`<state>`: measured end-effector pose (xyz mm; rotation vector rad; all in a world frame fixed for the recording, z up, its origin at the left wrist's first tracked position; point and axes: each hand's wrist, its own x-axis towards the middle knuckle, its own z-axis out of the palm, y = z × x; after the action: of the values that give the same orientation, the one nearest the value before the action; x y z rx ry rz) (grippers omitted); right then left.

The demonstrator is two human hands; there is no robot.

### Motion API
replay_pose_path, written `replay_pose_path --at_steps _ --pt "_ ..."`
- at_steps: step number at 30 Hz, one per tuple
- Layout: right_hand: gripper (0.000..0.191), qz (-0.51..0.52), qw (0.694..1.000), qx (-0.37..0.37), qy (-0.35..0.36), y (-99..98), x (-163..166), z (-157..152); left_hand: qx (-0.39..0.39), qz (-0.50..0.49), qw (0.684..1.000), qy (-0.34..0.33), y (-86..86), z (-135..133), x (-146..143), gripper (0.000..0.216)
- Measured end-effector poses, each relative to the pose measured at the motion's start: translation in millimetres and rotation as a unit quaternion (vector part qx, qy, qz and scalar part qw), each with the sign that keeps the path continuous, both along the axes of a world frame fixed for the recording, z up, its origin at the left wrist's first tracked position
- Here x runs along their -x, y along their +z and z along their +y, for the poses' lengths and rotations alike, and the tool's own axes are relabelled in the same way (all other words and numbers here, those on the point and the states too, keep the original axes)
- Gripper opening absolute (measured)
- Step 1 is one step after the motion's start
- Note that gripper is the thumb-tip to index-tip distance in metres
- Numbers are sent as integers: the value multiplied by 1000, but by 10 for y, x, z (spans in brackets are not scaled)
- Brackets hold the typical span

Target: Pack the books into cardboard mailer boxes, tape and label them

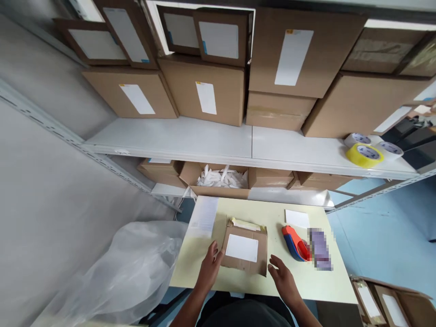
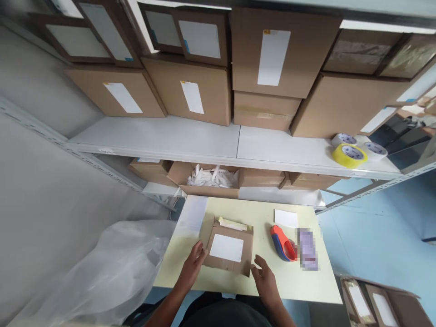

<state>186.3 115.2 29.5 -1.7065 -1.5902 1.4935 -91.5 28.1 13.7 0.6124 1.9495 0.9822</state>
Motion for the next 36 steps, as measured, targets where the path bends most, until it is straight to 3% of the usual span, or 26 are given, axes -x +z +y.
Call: replay_pose_path --at_steps 3,5,10,15,18,23,26,30,32,36 --pt "74 14 1000 12 8 90 191 111 39 11 996 -77 116 198 27 61" --pt "72 28 1000 2 14 192 265 176 6 32 993 -110 195 246 21 60" --pt "54 13 998 -62 15 358 155 246 -128 86 983 -105 247 73 31 58" --pt "58 -59 997 -44 13 150 -6 191 -125 -17 986 -108 152 -110 53 54" --pt "59 -51 998 -24 25 62 -49 133 -124 -44 986 -99 125 -145 54 54" --pt "47 -91 993 -68 33 293 -145 180 -124 -41 988 -83 75 -43 299 47" --pt "43 -103 988 -118 9 617 -95 252 -65 87 993 -52 36 177 670 47" --pt "46 -105 984 -146 -8 1041 255 222 110 273 955 -30 -28 568 1214 59" --pt "51 -91 987 -129 16 1163 503 153 171 281 944 -20 -85 711 1419 61" --pt "56 -68 984 -131 95 1228 970 38 216 257 941 -26 -202 788 1648 46"
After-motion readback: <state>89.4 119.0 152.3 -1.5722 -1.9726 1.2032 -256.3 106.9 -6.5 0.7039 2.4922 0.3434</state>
